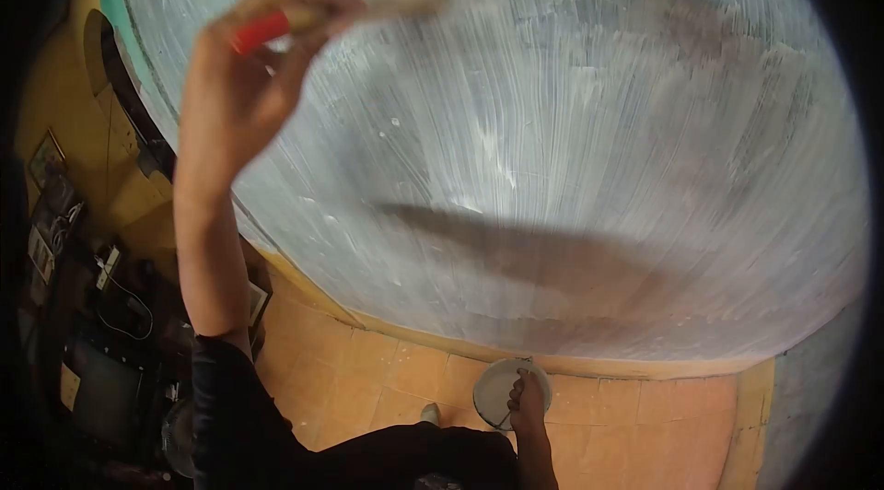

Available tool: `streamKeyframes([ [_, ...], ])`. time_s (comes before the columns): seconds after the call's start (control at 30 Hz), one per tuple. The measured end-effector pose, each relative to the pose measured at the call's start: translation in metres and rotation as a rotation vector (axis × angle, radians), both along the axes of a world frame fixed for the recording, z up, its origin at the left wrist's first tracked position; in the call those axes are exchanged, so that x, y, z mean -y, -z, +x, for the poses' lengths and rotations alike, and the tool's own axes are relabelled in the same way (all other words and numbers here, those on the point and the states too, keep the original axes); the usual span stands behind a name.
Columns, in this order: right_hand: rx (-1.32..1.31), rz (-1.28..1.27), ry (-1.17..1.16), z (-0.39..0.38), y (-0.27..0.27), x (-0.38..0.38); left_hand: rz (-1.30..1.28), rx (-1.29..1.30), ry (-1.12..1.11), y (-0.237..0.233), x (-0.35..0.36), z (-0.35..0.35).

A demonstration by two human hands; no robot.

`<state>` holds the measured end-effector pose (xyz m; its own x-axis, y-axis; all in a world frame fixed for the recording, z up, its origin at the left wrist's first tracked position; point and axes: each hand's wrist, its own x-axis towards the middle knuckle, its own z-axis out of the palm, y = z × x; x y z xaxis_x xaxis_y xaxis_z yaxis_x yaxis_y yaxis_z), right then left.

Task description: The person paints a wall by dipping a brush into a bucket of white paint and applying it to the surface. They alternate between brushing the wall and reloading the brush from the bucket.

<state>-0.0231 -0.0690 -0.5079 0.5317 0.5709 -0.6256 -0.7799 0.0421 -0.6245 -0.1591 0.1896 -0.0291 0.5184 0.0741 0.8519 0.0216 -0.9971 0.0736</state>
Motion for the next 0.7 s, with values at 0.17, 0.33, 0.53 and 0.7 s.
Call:
streamKeyframes([
  [0.17, -0.012, -0.014, -0.026, -0.016, -0.002, -0.008, 0.287, 0.37, -0.056, -0.009, -0.004, -0.014],
  [0.33, -0.046, 0.022, -0.064, -0.017, -0.02, -0.009, 0.375, 0.257, -0.004, 0.045, 0.009, -0.023],
  [0.53, -0.046, 0.116, -0.119, -0.02, -0.057, -0.014, -0.492, -0.121, 0.075, 0.194, 0.039, -0.033],
  [0.7, -0.021, 0.224, -0.181, -0.028, -0.092, -0.022, -1.041, -0.148, 0.094, 0.312, 0.052, -0.035],
])
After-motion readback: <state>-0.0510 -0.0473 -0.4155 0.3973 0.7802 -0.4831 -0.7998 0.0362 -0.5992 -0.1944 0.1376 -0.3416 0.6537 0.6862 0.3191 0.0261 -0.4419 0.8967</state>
